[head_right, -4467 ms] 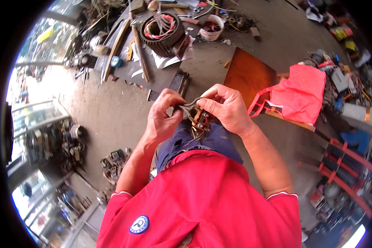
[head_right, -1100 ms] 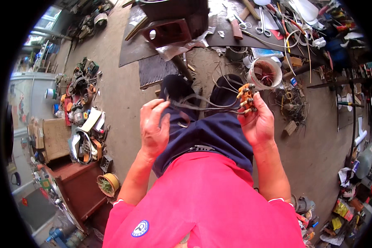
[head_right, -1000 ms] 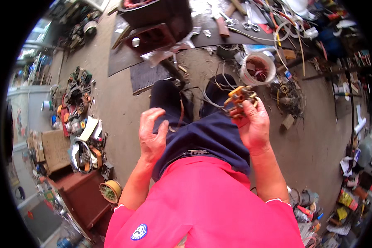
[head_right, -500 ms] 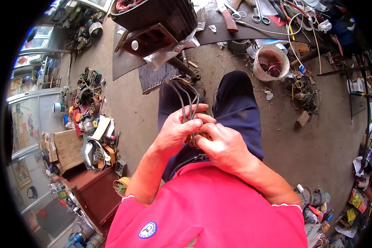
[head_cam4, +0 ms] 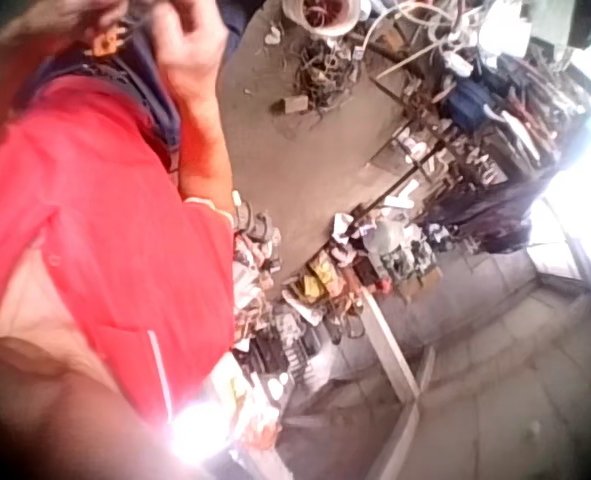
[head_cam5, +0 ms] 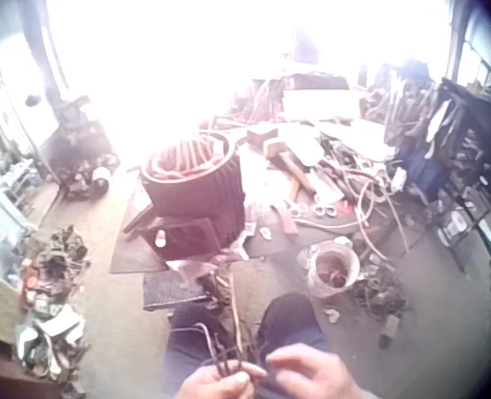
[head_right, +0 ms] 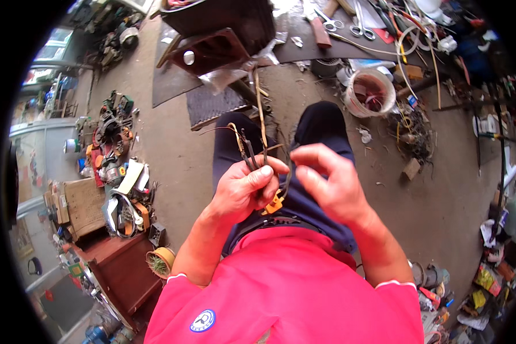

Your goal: The person sits in a cluttered workshop and works on a small electrical component with multiple wires. They use pliers to strip wire insulation and a screwdriver to adjust connections on the component. The person also handles a long white cable and a motor stator, placing the stator on a nearby table.

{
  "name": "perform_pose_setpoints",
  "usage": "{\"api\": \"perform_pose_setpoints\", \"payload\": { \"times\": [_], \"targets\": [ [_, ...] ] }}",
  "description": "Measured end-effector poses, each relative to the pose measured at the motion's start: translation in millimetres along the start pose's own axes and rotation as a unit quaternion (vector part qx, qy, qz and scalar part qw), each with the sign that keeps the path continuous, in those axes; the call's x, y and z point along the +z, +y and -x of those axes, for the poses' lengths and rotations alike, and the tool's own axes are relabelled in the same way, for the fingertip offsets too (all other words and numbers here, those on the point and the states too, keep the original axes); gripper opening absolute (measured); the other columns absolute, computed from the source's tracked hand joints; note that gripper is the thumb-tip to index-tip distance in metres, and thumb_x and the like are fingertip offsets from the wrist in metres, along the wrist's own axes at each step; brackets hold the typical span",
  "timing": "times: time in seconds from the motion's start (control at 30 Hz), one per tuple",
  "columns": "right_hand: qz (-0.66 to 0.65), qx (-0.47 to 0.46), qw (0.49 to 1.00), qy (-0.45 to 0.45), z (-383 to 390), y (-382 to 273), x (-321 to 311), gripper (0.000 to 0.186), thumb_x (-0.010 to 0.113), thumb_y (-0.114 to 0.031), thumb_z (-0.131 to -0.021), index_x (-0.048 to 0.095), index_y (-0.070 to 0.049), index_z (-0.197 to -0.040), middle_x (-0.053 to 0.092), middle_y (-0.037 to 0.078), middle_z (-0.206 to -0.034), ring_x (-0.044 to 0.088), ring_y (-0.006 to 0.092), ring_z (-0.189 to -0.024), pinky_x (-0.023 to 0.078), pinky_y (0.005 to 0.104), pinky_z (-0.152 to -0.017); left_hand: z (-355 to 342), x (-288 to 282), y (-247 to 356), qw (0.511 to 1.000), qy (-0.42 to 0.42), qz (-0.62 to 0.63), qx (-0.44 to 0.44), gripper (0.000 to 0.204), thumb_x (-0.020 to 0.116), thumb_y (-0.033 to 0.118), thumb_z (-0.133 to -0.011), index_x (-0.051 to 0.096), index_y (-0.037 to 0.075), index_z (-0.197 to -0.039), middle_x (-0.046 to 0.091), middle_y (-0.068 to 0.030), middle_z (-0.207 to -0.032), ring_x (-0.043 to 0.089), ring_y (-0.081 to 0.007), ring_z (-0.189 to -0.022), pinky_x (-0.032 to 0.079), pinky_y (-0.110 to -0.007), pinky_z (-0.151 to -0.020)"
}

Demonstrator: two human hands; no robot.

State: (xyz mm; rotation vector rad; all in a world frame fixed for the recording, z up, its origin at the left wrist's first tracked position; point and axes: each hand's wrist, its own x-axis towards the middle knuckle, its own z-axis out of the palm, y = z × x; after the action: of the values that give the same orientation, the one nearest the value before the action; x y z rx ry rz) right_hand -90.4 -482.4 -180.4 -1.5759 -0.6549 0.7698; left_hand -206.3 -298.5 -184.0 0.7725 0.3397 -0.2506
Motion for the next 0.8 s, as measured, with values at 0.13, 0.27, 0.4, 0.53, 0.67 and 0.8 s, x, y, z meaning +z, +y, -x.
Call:
{"api": "perform_pose_setpoints", "payload": {
  "times": [0.13, 0.27, 0.4, 0.53, 0.67, 0.8],
  "targets": [
    [-0.243, 0.133, 0.961, 0.021, -24, -11, -7, 0.029, 0.062, -0.019, -0.095, 0.063, 0.0, -0.116, 0.068, 0.006, -0.1, 0.063, 0.011, -0.088, 0.049, 0.024, -0.076, -1, 13, -4, 0.994, -0.042, -0.069, -0.08, 0.028, 0.053, 0.022, -0.1, 0.062, -0.002, -0.111, 0.048, -0.0006, -0.062, 0.04, -0.0068, -0.05, 0.03, -0.021, -0.047],
    [-0.326, 0.101, 0.939, 0.049, -25, 2, -10, 0.016, 0.064, -0.016, -0.094, 0.064, -0.003, -0.104, 0.068, 0.004, -0.084, 0.062, 0.0079, -0.071, 0.048, 0.0215, -0.064, -4, 21, -3, 0.99, -0.028, -0.109, -0.084, 0.029, 0.052, 0.024, -0.101, 0.063, -0.002, -0.108, 0.049, 0.0008, -0.06, 0.039, -0.0062, -0.048, 0.029, -0.021, -0.045],
    [-0.363, 0.069, 0.921, 0.125, -20, 3, -3, 0.009, 0.059, -0.01, -0.096, 0.063, -0.004, -0.101, 0.068, 0.007, -0.089, 0.065, 0.0125, -0.075, 0.051, 0.0242, -0.068, -9, 13, -11, 0.996, -0.006, -0.058, -0.06, 0.029, 0.053, 0.025, -0.101, 0.064, -0.001, -0.106, 0.053, 0.0006, -0.062, 0.043, -0.0064, -0.048, 0.033, -0.021, -0.045],
    [-0.439, -0.029, 0.882, 0.169, -16, 2, -3, 0.02, 0.05, -0.014, -0.101, 0.06, -0.001, -0.113, 0.069, 0.011, -0.094, 0.068, 0.0203, -0.082, 0.054, 0.031, -0.076, -17, 18, -19, 0.991, 0.069, -0.095, -0.06, 0.025, 0.058, 0.024, -0.099, 0.067, 0.0, -0.099, 0.055, 0.0005, -0.064, 0.05, -0.007, -0.053, 0.037, -0.021, -0.047],
    [-0.478, -0.096, 0.864, 0.126, -6, -11, -3, 0.03, 0.04, -0.018, -0.105, 0.055, -0.001, -0.124, 0.066, 0.013, -0.088, 0.065, 0.0215, -0.073, 0.054, 0.0367, -0.073, -23, 18, -24, 0.989, 0.056, -0.128, -0.055, 0.022, 0.058, 0.02, -0.098, 0.067, 0.001, -0.094, 0.055, 0.0012, -0.065, 0.048, -0.006, -0.054, 0.037, -0.022, -0.05],
    [-0.536, 0.009, 0.841, 0.078, -2, -13, -21, 0.025, 0.046, -0.02, -0.102, 0.055, 0.0, -0.115, 0.049, 0.005, -0.063, 0.043, 0.0123, -0.048, 0.045, 0.0306, -0.051, -17, 17, -20, 0.976, 0.011, -0.216, -0.017, 0.021, 0.064, 0.018, -0.093, 0.065, 0.003, -0.078, 0.054, 0.0047, -0.065, 0.045, -0.004, -0.058, 0.036, -0.023, -0.052]
  ]
}}
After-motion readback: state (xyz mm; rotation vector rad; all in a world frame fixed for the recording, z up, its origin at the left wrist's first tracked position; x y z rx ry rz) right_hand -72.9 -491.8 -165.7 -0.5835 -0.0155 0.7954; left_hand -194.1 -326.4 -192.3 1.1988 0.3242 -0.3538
